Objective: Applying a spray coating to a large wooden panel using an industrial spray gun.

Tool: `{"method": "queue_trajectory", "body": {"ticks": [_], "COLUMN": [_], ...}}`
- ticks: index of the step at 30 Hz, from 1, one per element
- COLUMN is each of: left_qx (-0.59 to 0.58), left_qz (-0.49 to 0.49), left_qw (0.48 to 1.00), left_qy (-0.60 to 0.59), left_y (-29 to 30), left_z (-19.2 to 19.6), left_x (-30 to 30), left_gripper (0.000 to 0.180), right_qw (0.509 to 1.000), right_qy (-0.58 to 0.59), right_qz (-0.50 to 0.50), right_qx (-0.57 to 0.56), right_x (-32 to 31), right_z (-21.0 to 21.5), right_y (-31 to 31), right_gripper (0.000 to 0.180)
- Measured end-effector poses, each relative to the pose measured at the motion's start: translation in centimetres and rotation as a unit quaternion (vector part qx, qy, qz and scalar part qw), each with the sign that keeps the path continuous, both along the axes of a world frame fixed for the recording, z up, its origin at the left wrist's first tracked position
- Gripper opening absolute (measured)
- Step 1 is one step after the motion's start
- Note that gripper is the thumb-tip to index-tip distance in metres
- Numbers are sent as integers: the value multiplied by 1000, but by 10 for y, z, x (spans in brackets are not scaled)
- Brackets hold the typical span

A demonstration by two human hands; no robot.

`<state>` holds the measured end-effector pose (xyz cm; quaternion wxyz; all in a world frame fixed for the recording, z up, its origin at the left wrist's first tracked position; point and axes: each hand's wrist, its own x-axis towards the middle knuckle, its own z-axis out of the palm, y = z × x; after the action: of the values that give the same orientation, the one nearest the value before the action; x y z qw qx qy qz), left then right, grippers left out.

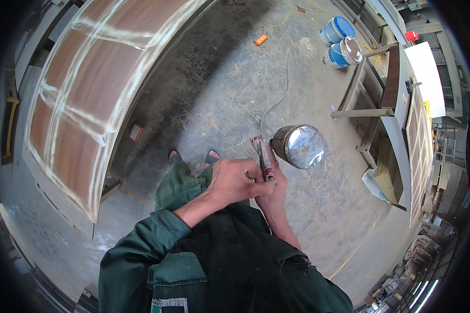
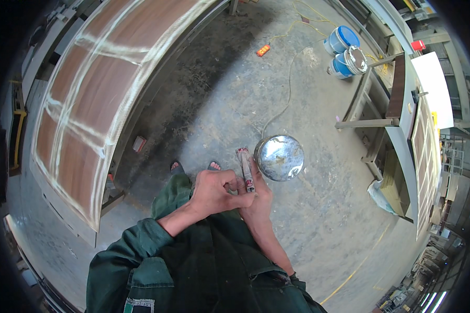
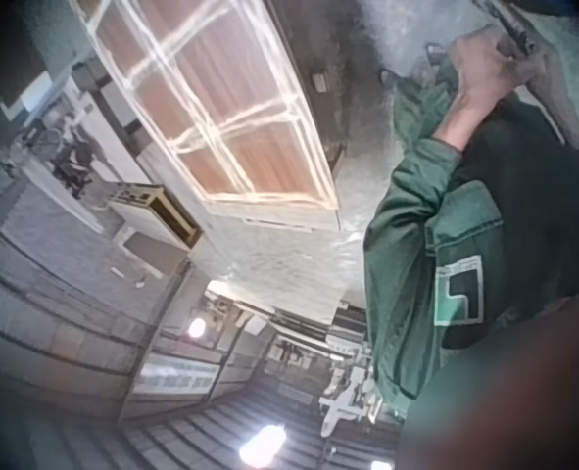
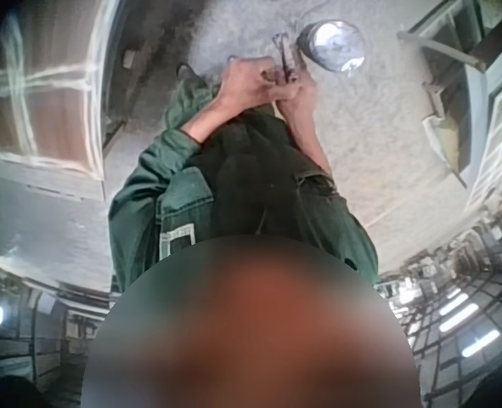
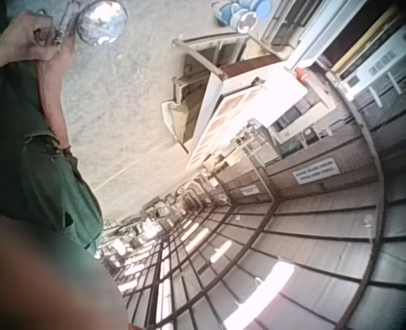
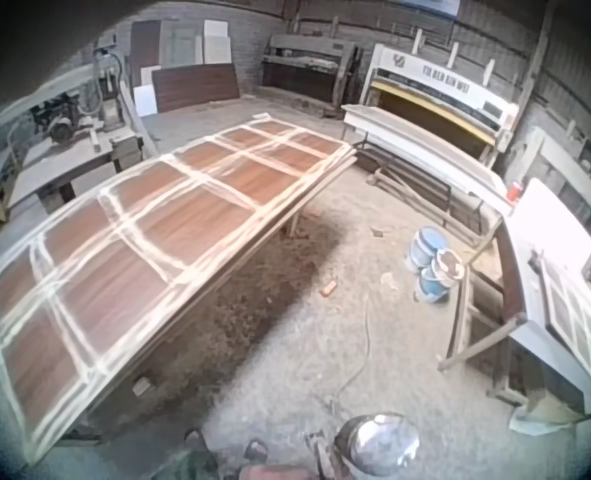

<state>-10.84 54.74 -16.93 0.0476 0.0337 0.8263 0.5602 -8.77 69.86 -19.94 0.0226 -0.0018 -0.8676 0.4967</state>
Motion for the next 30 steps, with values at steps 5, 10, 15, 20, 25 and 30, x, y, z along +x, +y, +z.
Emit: {"method": "queue_trajectory", "body": {"ticks": [5,10,15,20,25,30], "left_qx": [-8,-9,-3,-8,-7,-9], "left_qz": [-6,-10,-11,-19,-21,-18], "left_qw": [1000,1000,1000,999,999,999], "left_qy": [-15,-25,-29,-39,-42,-33], "left_y": [-1,-1,-1,-3,-2,-2], "left_z": [4,6,5,9,7,4], "left_x": [-2,-4,-4,-6,-5,-5], "left_gripper": [36,29,28,28,28,28], "right_qw": [1000,1000,999,1000,1000,999], "right_qy": [6,-5,-12,-11,-9,-29], "right_qz": [8,3,0,-5,-5,-11], "right_qx": [22,28,32,17,12,9], "right_x": [-2,-3,-2,-2,-1,-1], "right_z": [6,9,7,7,1,4], "right_y": [-1,-1,1,0,1,-1], "right_gripper": [60,61,62,61,61,61]}}
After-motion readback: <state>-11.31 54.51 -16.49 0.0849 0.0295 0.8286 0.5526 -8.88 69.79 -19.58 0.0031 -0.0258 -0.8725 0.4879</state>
